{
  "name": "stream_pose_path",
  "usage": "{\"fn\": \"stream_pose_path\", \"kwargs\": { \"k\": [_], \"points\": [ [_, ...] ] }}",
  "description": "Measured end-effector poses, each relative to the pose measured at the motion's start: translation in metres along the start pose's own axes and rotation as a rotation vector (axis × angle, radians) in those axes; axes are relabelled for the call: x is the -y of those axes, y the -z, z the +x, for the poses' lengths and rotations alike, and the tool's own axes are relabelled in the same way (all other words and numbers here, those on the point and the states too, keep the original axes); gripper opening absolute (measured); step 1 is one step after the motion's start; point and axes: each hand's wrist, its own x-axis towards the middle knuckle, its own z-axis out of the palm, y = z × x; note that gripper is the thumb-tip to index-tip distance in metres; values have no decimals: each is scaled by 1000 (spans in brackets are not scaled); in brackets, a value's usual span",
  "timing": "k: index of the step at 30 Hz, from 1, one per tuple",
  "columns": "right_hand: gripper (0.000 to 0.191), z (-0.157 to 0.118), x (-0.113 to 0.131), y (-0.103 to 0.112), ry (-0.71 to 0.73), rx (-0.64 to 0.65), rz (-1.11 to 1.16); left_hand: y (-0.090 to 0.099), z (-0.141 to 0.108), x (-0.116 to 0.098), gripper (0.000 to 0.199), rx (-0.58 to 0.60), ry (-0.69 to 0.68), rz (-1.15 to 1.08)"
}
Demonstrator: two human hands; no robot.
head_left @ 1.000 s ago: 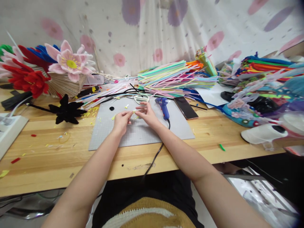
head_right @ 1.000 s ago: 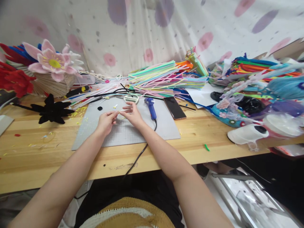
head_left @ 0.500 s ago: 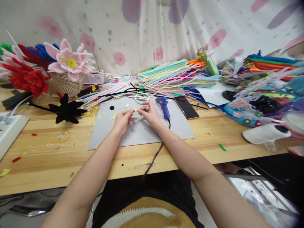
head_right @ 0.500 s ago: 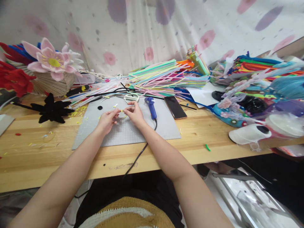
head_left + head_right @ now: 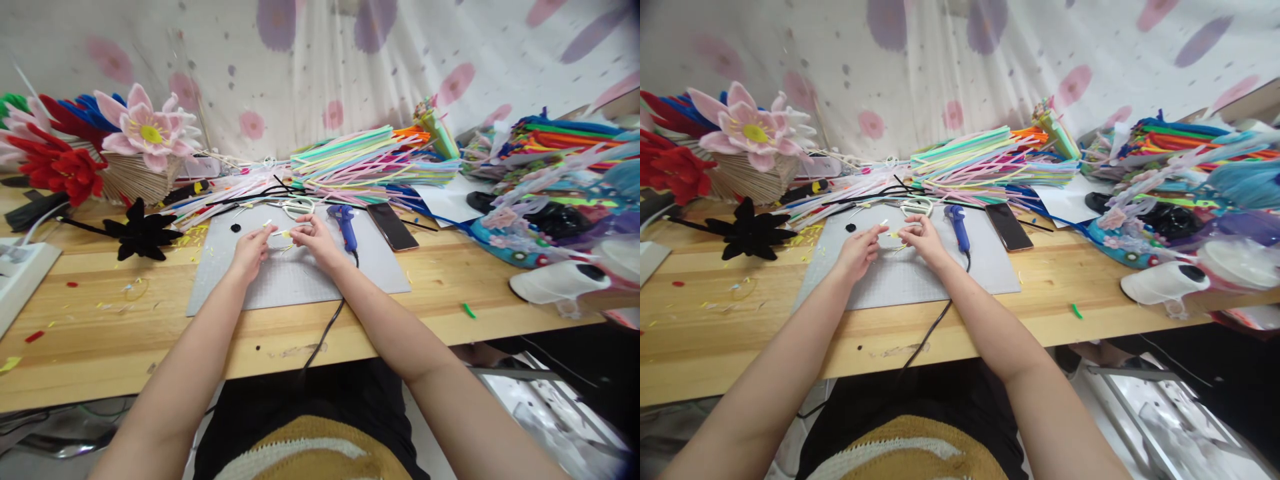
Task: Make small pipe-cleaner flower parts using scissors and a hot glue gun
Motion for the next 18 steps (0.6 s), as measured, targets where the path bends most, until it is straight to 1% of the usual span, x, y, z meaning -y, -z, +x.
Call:
{"fn": "stream_pose_path", "kwargs": {
  "k": [2, 4, 8, 13, 18],
  "points": [
    [44, 0, 0, 0, -9, 0, -4, -3, -2, 3, 41, 77, 18, 54],
    [43, 0, 1, -1, -18, -5, -18, -6, -4, 6, 39, 89, 11, 81],
    [40, 0, 1, -1, -26, -3, -46, -9, -3, 9, 37, 18, -19, 81],
    [36, 1, -3, -3, -2, -11, -55, -11, -4, 7, 29, -70, 9, 34],
    [38, 2, -6, -4, 35, 15, -52, -14, -6, 4, 21, -89, 49, -36]
  ]
}}
